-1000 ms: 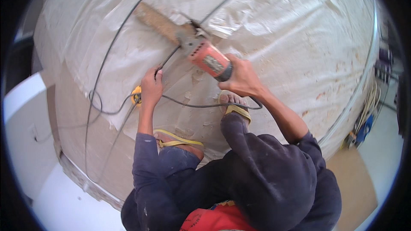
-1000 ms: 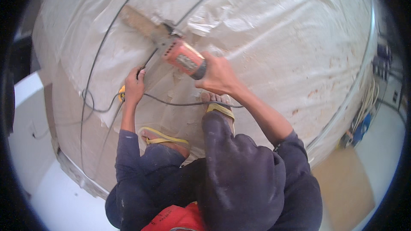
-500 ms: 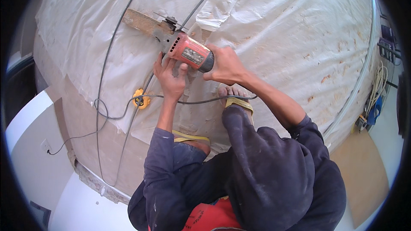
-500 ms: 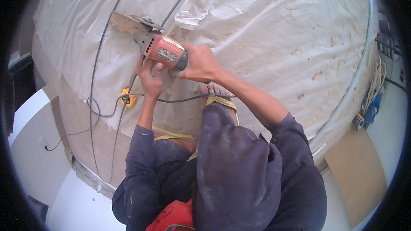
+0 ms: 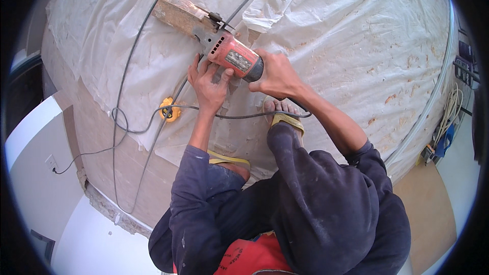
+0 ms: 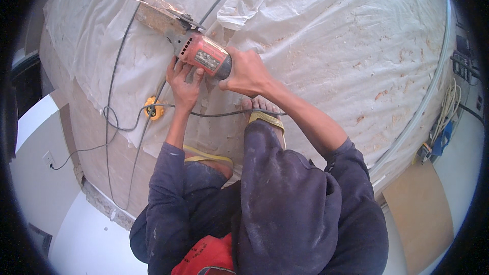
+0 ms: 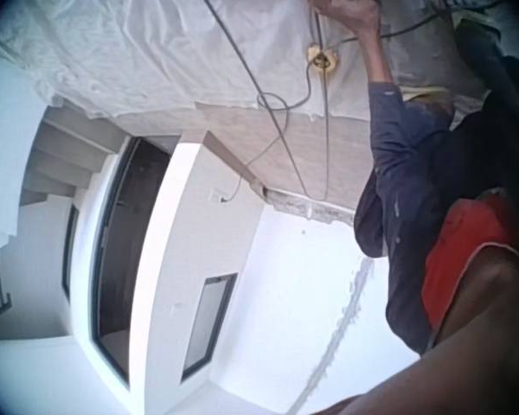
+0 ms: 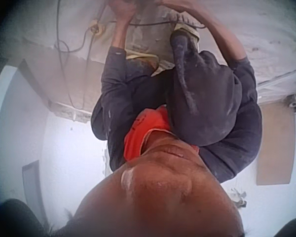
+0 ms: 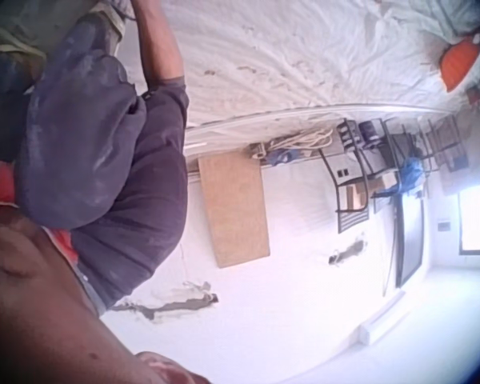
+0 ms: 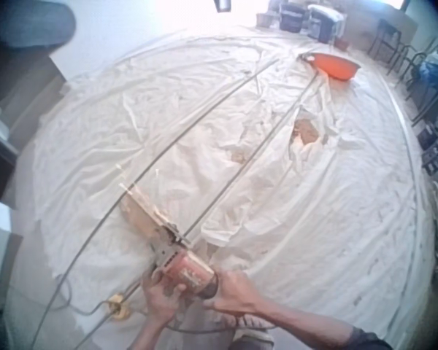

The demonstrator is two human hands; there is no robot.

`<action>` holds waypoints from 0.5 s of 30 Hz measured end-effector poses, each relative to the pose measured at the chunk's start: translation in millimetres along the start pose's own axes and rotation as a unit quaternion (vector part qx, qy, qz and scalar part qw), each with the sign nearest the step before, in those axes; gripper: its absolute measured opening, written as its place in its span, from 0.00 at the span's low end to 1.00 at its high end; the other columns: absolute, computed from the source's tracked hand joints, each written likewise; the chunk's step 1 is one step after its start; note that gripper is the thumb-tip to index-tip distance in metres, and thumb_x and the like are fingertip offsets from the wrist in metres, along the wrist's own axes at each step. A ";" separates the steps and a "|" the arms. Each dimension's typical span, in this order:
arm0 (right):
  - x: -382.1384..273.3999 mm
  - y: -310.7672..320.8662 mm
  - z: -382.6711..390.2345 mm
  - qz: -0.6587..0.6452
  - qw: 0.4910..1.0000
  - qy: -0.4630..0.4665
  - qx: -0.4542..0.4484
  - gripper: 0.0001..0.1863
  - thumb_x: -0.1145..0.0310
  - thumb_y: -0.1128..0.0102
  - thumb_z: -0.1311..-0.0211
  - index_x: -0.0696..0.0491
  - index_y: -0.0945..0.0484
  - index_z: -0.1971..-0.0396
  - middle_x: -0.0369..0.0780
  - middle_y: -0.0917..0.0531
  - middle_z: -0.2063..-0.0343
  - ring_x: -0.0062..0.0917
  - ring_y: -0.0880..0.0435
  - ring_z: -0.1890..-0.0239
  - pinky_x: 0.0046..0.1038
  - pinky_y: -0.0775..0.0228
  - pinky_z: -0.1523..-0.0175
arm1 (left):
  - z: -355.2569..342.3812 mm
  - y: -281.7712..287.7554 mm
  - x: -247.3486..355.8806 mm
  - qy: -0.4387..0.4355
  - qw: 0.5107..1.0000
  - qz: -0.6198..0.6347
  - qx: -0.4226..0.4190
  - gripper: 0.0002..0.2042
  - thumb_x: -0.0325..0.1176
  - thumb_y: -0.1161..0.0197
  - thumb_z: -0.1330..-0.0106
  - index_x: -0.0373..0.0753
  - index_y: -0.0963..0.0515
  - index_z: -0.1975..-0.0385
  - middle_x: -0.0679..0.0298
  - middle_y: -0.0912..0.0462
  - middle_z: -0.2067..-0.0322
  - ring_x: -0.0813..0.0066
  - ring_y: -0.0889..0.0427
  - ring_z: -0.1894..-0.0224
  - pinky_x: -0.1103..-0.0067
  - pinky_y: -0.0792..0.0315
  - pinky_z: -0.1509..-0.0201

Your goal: The person plugs in an angle grinder, picks up a wooden block, and positions a metal rod on it. They then use the angle grinder to cut the metal rod, producing sparks.

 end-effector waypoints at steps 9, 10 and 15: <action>-5.6 0.7 0.4 0.002 1.000 -0.001 0.006 0.31 0.63 0.34 0.71 0.64 0.24 0.61 0.56 0.20 0.74 0.47 0.19 0.69 0.37 0.27 0.58 | 1.9 3.1 1.0 -0.021 0.999 -0.037 0.019 0.22 0.52 0.36 0.41 0.40 0.19 0.56 0.59 0.22 0.52 0.50 0.37 0.39 0.56 0.49 0.35; -7.9 2.0 0.7 -0.002 1.000 0.000 0.008 0.30 0.64 0.35 0.71 0.64 0.24 0.61 0.55 0.20 0.74 0.46 0.19 0.69 0.36 0.28 0.58 | 0.2 7.4 -0.5 -0.009 0.999 0.004 0.033 0.22 0.52 0.37 0.40 0.38 0.20 0.57 0.57 0.23 0.52 0.51 0.34 0.41 0.59 0.45 0.38; -9.9 3.2 -0.2 0.011 1.000 0.001 0.006 0.31 0.63 0.34 0.71 0.64 0.24 0.61 0.56 0.19 0.73 0.48 0.19 0.67 0.37 0.27 0.57 | -2.0 38.0 -23.6 0.064 0.989 -0.020 0.134 0.20 0.49 0.42 0.35 0.33 0.23 0.65 0.51 0.22 0.60 0.52 0.26 0.52 0.65 0.33 0.50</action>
Point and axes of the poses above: each hand's wrist, its own z-axis away from the middle knuckle, its own y-axis out of the back of the hand, x = y × z, the point moved 5 cm from there along -z, towards the middle knuckle
